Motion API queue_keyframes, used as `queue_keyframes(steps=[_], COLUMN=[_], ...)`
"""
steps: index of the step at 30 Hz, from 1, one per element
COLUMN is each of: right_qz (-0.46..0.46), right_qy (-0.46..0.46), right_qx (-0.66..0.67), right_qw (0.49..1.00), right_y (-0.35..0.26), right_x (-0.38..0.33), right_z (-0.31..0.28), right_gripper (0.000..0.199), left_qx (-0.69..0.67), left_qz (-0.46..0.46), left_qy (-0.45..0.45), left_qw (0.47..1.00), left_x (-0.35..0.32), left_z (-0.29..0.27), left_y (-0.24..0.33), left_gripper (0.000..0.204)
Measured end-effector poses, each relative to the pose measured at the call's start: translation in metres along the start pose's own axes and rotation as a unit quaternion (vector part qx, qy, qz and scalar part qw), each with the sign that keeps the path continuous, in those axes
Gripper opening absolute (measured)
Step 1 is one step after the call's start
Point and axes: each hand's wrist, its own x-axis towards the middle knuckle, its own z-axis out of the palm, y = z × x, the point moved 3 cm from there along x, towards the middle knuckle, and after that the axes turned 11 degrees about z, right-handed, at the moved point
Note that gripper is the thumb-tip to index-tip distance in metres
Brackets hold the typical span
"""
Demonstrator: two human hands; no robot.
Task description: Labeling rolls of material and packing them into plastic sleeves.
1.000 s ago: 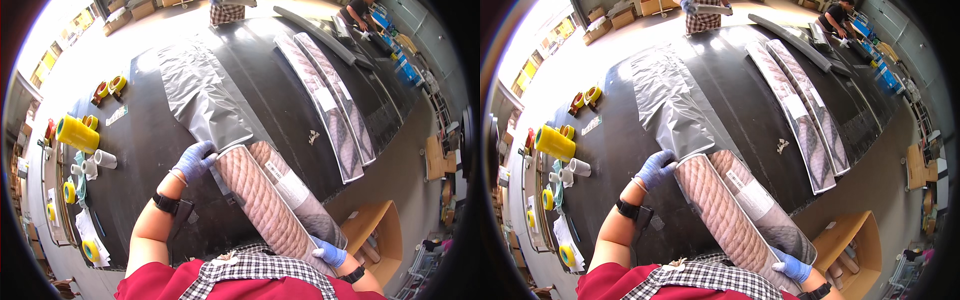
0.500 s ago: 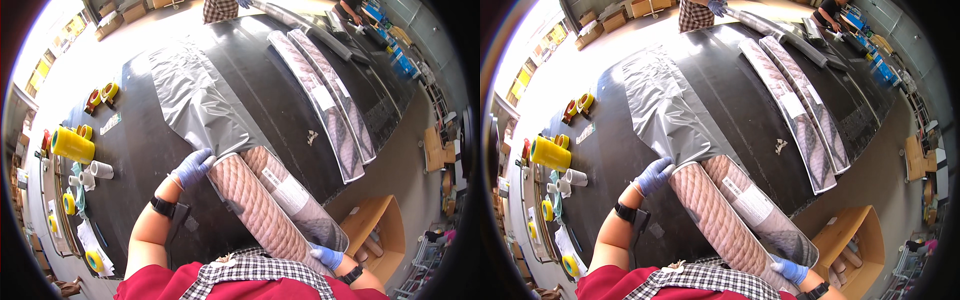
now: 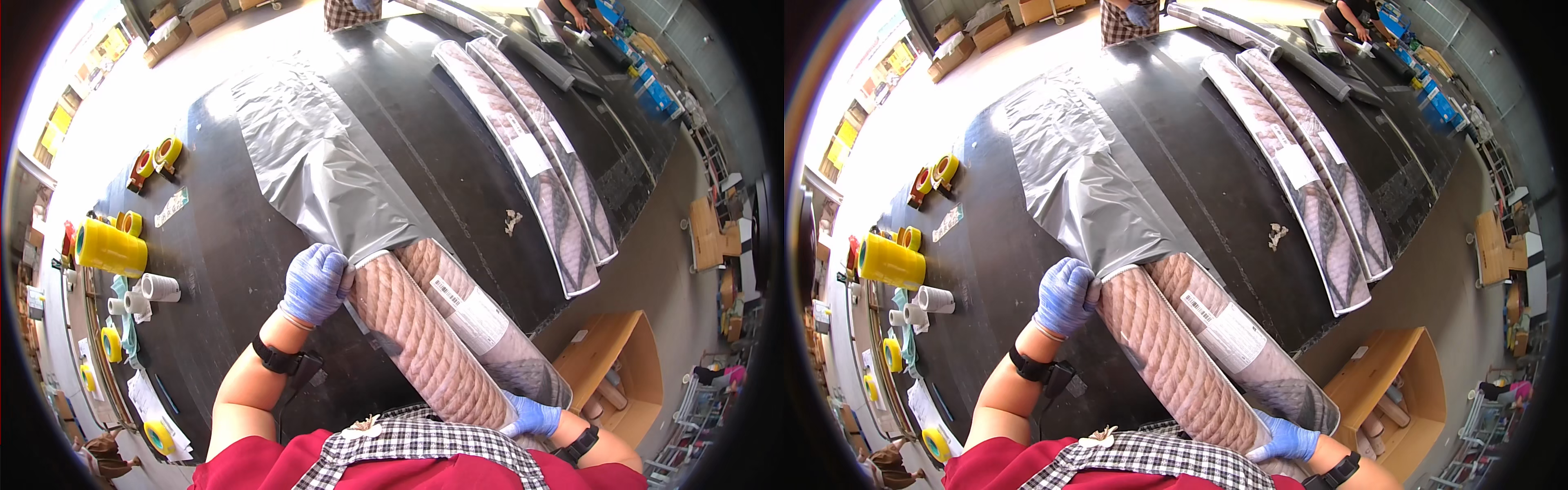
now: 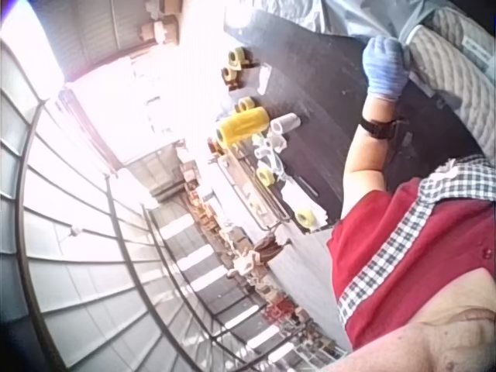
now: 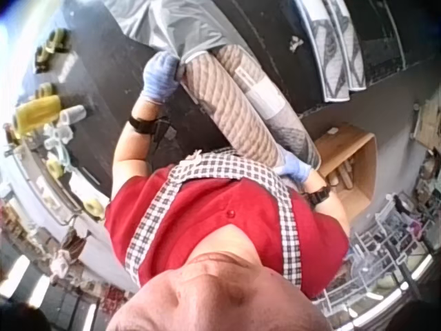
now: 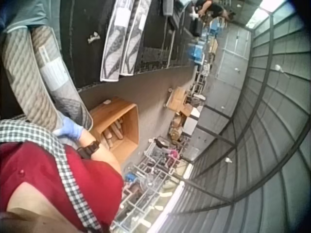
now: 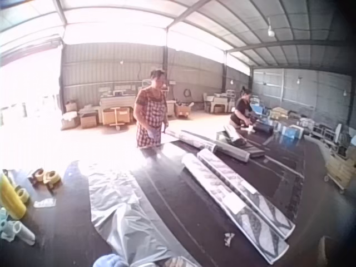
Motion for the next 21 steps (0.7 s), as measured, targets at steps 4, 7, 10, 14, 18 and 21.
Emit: queue_keyframes(steps=[4,7,10,14,18,21], right_qz=[0.070,0.076,0.111,0.121,0.111,0.081], right_qy=[-0.057,-0.074,-0.086,-0.097,-0.080,-0.058], right_qx=[0.073,0.067,0.104,0.144,0.203,0.186], right_qw=[0.993,0.992,0.985,0.977,0.970,0.978], right_y=[-0.014,-0.018,-0.031,-0.029,-0.014,-0.006], right_x=[-0.007,-0.012,-0.017,-0.015,-0.014,-0.014], right_z=[0.001,-0.002,0.001,0.004,0.002,0.006], right_gripper=[0.112,0.110,0.110,0.105,0.101,0.099], left_qx=[-0.006,-0.100,-0.063,-0.091,-0.140,-0.190], left_qz=[0.012,-0.070,-0.017,-0.050,-0.184,-0.265], left_qy=[-0.046,-0.105,-0.061,-0.038,-0.068,-0.075], left_qw=[0.999,0.987,0.996,0.994,0.971,0.943], left_x=[0.007,0.008,0.008,0.001,-0.001,0.002], left_z=[-0.007,-0.007,-0.005,-0.001,-0.005,-0.002], left_y=[-0.005,-0.009,-0.007,-0.008,-0.012,-0.015], left_gripper=[0.015,0.016,0.013,0.012,0.017,0.020])
